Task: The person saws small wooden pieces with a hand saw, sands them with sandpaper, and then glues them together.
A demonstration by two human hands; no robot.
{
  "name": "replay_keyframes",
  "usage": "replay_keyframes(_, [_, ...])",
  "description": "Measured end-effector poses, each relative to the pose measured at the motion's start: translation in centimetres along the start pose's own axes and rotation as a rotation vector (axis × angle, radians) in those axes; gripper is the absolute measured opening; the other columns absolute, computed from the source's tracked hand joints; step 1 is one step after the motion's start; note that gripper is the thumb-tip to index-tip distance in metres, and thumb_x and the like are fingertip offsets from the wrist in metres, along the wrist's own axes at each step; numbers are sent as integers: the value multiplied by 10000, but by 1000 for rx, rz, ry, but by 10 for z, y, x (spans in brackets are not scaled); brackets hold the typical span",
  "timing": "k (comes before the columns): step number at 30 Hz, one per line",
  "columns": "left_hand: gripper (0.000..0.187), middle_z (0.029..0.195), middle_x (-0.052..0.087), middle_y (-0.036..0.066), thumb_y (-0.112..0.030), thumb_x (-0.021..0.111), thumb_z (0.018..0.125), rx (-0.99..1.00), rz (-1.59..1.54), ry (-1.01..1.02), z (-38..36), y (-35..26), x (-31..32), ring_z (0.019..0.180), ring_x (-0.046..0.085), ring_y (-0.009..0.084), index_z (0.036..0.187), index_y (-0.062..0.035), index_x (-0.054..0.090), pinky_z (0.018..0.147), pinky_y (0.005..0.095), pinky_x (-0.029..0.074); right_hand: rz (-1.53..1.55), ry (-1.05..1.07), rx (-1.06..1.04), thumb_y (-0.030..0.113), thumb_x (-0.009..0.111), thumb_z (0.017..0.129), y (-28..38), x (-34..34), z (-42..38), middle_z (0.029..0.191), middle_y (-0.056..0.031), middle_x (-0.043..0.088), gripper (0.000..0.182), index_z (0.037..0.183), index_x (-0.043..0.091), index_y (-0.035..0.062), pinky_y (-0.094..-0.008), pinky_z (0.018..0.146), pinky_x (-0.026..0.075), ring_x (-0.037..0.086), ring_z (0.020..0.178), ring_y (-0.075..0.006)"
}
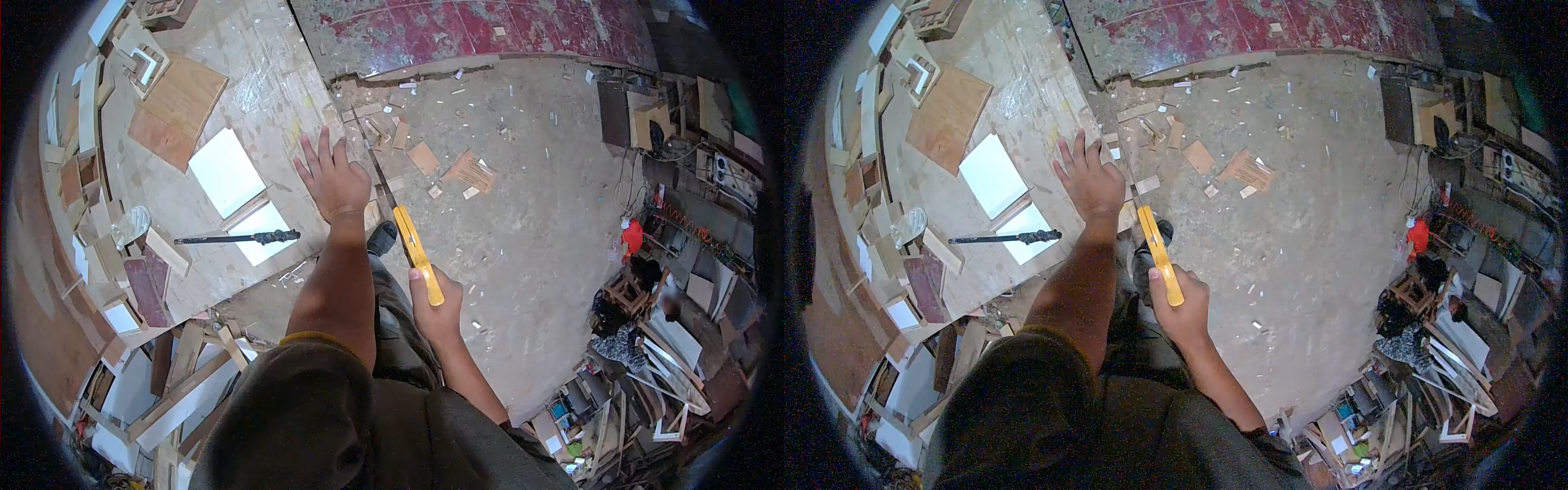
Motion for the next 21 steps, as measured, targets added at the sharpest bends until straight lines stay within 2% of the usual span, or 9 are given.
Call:
replay_keyframes(12, [491, 1496, 398, 52, -119, 558, 770, 0, -9, 6, 0, 0, 1, 1479, 178, 335, 1259, -113, 590, 1182, 574, 91, -32, 17, -19, 179, 631, 914, 5, -1, 0, 593, -149, 557, 245, 731, 595, 20, -414, 537, 394, 521, 540, -308])
replay_keyframes(14, [487, 1499, 395, 51, -118, 557, 772, -1, -5, 5, 0, 0, 0, 1479, 178, 336, 1258, -114, 590, 1181, 574, 95, -9, 29, -10, 197, 602, 947, 4, -2, 0, 587, -62, 492, 301, 750, 561, -27, -326, 516, 360, 448, 554, -125])
replay_keyframes(15, [484, 1501, 392, 49, -118, 555, 774, -1, -2, 3, 0, -1, 0, 1479, 179, 337, 1256, -115, 590, 1179, 575, 100, -8, 28, -9, 197, 602, 947, 6, -3, 1, 587, -62, 492, 301, 750, 561, -27, -326, 516, 360, 448, 554, -125])
replay_keyframes(17, [465, 1501, 394, 42, -135, 569, 775, 3, 9, -9, 0, 0, 3, 1480, 178, 332, 1239, -131, 602, 1183, 572, 99, -98, 30, -31, 237, 593, 949, 12, -2, 2, 586, -131, 518, 326, 742, 567, -14, -367, 520, 382, 488, 510, -231])
replay_keyframes(18, [445, 1500, 396, 35, -153, 582, 777, 6, 22, -21, -1, 1, 3, 1481, 178, 327, 1221, -148, 614, 1187, 569, 99, -96, 29, -28, 237, 593, 949, 12, 2, 1, 586, -131, 518, 326, 742, 567, -14, -367, 520, 382, 488, 510, -231])
replay_keyframes(20, [442, 1499, 398, 34, -150, 579, 779, 8, 28, -27, 0, 1, 4, 1481, 180, 328, 1219, -148, 614, 1187, 568, 101, -257, -22, -115, 291, 582, 952, 12, 11, 1, 605, -190, 535, 360, 729, 571, 9, -405, 519, 399, 510, 516, -353])
replay_keyframes(21, [438, 1498, 399, 33, -146, 576, 781, 8, 30, -27, -1, 0, 4, 1480, 182, 329, 1217, -149, 615, 1186, 567, 104, -256, -29, -110, 291, 582, 952, 12, 14, 0, 605, -190, 535, 360, 729, 571, 9, -405, 519, 399, 510, 516, -353])
Point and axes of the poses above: each hand's wrist, its own z-axis towards the middle knuckle, its own x-axis out of the palm, y = z × x, the point moved 3 cm from there along z, towards the middle knuckle
